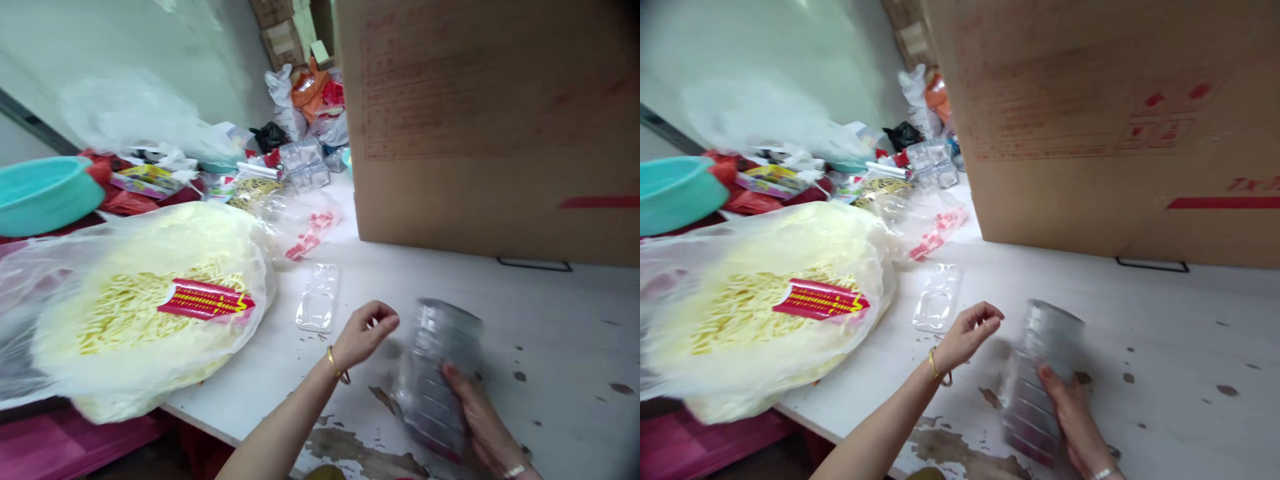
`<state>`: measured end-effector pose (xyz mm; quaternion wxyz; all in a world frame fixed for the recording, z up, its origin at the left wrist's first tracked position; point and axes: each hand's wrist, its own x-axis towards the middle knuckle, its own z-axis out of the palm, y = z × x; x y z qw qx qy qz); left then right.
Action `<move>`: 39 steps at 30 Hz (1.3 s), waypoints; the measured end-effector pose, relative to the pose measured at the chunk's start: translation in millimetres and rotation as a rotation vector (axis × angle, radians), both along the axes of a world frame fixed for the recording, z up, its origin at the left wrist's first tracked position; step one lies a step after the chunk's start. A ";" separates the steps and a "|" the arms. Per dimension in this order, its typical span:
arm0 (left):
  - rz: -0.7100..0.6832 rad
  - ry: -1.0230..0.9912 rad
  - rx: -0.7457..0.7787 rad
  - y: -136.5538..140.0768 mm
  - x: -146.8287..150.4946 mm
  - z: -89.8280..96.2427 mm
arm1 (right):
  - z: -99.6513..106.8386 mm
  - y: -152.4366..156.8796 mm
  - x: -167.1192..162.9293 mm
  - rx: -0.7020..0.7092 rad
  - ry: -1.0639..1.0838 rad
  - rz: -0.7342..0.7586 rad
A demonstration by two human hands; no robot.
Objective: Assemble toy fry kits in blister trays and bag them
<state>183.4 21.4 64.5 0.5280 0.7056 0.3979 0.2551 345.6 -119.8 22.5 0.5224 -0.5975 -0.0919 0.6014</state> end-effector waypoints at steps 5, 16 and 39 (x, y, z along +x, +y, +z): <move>-0.085 -0.195 -0.232 -40.6 31.1 19.0 | 9.2 7.0 -8.0 0.107 -0.256 -0.011; 0.181 -0.528 -0.638 -57.5 62.3 6.2 | 17.8 -7.1 1.5 0.067 0.232 -0.045; 0.129 -0.632 -0.708 -23.0 76.3 2.7 | -8.9 -20.2 40.0 -0.109 0.269 -0.279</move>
